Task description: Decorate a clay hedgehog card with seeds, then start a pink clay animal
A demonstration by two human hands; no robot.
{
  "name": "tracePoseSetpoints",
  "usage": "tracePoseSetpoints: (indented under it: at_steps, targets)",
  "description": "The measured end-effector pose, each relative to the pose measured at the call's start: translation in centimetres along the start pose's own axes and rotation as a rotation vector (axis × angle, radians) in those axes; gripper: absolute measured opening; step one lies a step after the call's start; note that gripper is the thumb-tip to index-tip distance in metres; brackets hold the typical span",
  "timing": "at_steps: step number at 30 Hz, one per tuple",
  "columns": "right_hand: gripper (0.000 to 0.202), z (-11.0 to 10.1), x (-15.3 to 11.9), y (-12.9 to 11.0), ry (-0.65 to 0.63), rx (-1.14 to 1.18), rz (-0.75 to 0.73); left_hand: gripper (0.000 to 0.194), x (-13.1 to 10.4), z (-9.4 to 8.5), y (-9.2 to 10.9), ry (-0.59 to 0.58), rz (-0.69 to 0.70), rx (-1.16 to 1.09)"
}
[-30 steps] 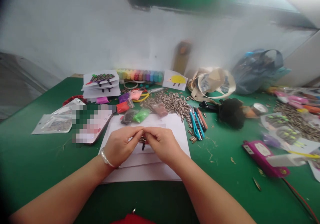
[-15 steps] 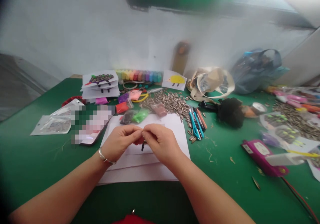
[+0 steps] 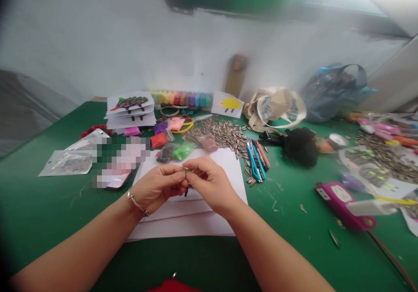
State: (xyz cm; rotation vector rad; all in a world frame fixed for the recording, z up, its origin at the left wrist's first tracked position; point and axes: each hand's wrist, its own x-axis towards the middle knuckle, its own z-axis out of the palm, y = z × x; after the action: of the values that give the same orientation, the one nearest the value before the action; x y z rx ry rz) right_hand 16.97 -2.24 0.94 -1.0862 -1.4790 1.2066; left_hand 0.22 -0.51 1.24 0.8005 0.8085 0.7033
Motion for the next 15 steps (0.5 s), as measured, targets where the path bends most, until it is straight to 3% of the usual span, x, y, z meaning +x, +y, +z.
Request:
tracePoseSetpoints:
  at_steps: [4,8,10,15]
  targets:
    - [0.016,0.03,0.09,0.45,-0.033,0.132,0.095,0.023,0.07,-0.14,-0.07,0.014,-0.018,-0.015]
    - [0.005,0.11,-0.03,0.35,0.083,-0.198,-0.126,0.026,0.17,-0.23,-0.12,0.051,-0.016,-0.021]
    - [0.012,0.16,-0.14,0.17,0.095,-0.34,-0.245,0.027,0.18,-0.22,-0.07,0.066,-0.015,-0.031]
    - [0.023,0.36,-0.23,0.11,0.058,-0.305,-0.257,0.027,0.11,-0.08,0.12,0.09,-0.024,-0.067]
